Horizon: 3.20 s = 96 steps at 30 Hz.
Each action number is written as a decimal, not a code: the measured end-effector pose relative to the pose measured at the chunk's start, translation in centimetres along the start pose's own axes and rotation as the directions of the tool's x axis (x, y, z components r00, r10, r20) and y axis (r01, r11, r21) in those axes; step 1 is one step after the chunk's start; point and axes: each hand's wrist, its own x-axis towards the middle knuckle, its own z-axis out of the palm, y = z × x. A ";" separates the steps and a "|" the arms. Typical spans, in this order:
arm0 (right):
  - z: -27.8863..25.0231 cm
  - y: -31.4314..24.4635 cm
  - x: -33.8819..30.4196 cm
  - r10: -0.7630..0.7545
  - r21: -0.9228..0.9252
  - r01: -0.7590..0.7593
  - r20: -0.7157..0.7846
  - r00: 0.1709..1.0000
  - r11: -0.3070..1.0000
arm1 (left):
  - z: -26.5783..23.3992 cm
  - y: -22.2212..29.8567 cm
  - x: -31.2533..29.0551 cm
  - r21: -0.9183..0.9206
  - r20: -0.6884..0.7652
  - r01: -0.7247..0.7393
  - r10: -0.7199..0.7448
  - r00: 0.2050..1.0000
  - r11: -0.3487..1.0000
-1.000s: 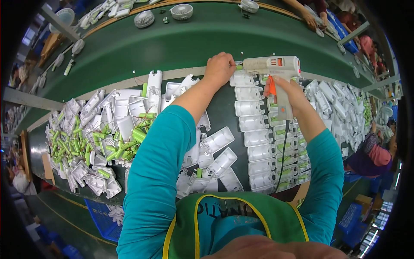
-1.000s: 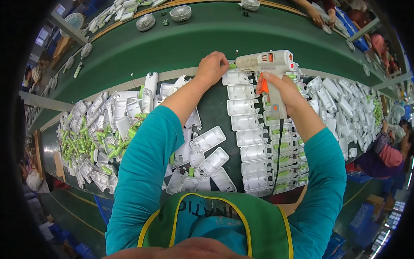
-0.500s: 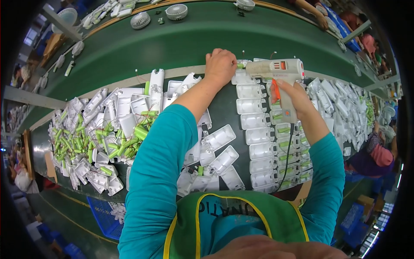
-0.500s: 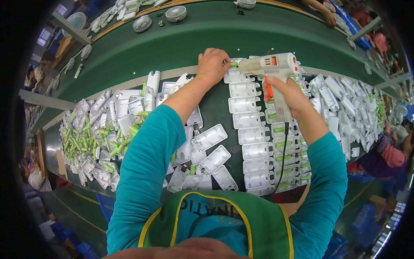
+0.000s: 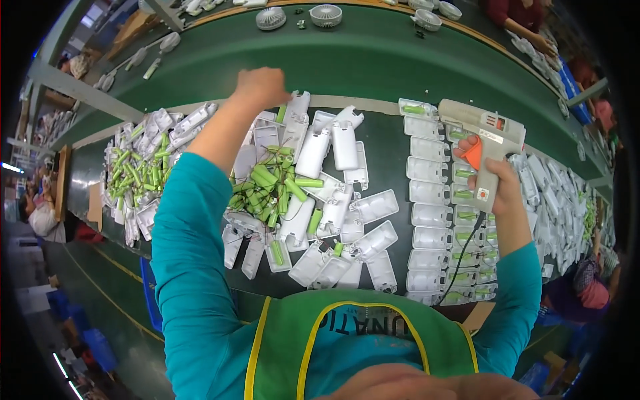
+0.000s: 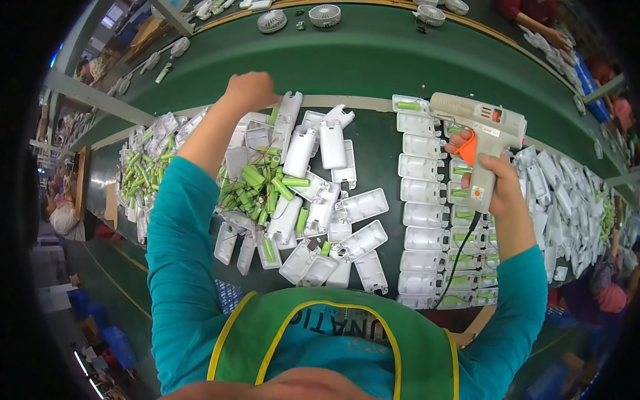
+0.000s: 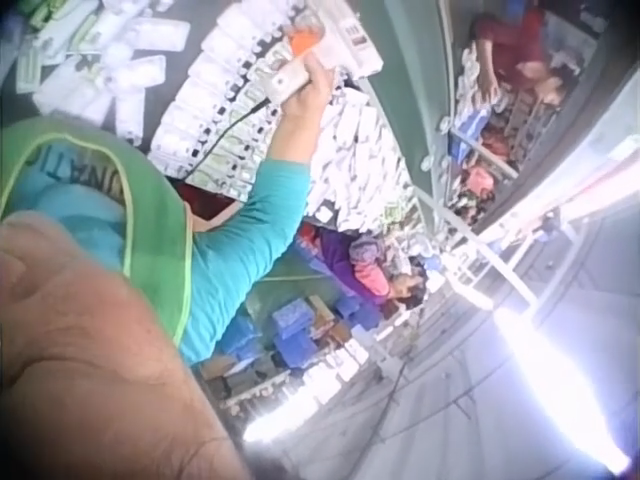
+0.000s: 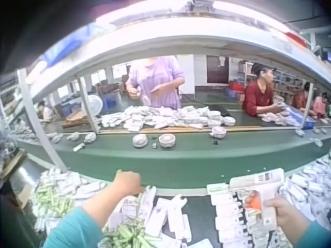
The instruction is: The person assembles small electronic components by placing batteries into plastic housings by hand.
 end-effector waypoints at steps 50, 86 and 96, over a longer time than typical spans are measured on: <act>-1.4 2.4 -1.3 0.169 -0.168 -0.191 -0.139 0.976 0.967 | 4.6 21.9 3.3 -0.752 -0.501 -0.547 0.222 0.837 0.368; -0.8 2.2 -2.4 0.149 -0.172 -0.201 -0.274 0.950 0.964 | 6.4 22.7 3.2 -0.457 -0.692 -0.690 0.264 0.672 0.561; 0.4 2.1 -2.0 0.088 -0.246 -0.144 -0.224 0.971 0.959 | 6.4 22.1 2.6 -0.473 -0.617 -0.590 0.232 0.752 0.655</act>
